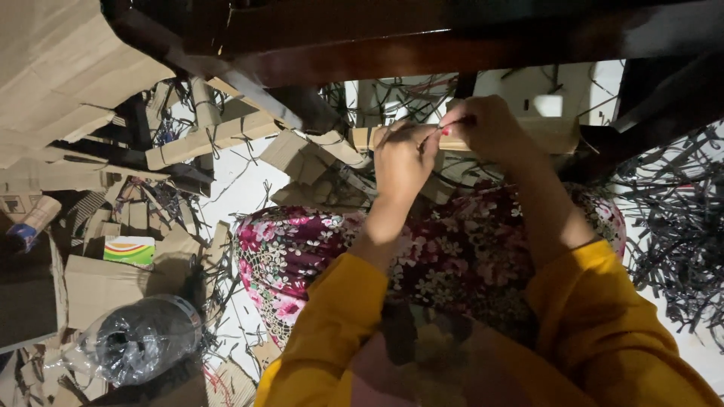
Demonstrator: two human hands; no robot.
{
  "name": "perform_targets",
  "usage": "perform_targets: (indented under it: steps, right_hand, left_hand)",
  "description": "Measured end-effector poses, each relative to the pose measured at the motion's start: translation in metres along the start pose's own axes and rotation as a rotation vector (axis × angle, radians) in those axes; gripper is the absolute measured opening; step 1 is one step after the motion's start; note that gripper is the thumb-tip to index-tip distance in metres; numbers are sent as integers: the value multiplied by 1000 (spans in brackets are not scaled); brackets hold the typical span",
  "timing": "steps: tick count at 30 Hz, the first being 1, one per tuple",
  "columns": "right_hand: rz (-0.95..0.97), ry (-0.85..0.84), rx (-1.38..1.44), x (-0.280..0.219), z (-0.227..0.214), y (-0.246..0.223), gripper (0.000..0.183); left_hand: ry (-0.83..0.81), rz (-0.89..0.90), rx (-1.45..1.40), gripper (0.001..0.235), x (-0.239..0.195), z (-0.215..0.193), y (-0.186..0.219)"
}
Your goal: The person sits on the floor and assembles a cardboard structure by wrapping and tying black string around cardboard pieces. They repeatedly tie knots and adjust the string to secure the components together.
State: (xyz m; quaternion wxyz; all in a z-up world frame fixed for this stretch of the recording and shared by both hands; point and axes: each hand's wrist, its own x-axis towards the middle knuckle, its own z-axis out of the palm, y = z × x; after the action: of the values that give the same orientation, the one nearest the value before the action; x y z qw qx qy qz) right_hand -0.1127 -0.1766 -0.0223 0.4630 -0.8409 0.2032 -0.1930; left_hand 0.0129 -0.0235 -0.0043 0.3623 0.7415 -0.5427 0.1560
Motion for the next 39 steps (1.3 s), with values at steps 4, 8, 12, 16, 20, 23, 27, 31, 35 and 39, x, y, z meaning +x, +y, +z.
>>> perform_targets:
  steps: [4, 8, 12, 16, 20, 23, 27, 31, 35, 39]
  right_hand:
    - [0, 82, -117, 5, 6, 0, 9]
    - [-200, 230, -671, 20, 28, 24, 7]
    - [-283, 422, -714, 27, 44, 18, 15]
    - [-415, 401, -532, 8, 15, -16, 20]
    - [-357, 330, -442, -34, 16, -47, 26]
    - [-330, 312, -223, -50, 32, -64, 30]
    - [-515, 396, -232, -48, 43, -90, 37]
    - [13, 108, -88, -67, 67, -34, 22]
    - [-37, -436, -1106, -60, 79, -35, 26]
    - [-64, -567, -1134, -39, 109, -13, 24]
  left_hand:
    - [-57, -31, 31, 8, 8, -21, 13]
    - [-211, -118, -42, 7, -12, -13, 7]
    - [-336, -148, -59, 17, -21, -4, -2]
    - [-347, -235, -160, 18, -23, -16, 5]
    - [-353, -653, -719, 18, -21, -27, 19]
    - [-192, -1067, -1127, 32, -19, -20, 16]
    - [-100, -1073, -1040, 6, -11, -8, 12]
    - [-128, -971, -1018, 3, -7, -43, 24]
    - [-627, -742, -500, 21, -52, -68, -6]
    - [-1130, -534, -71, 17, -201, -5, -32]
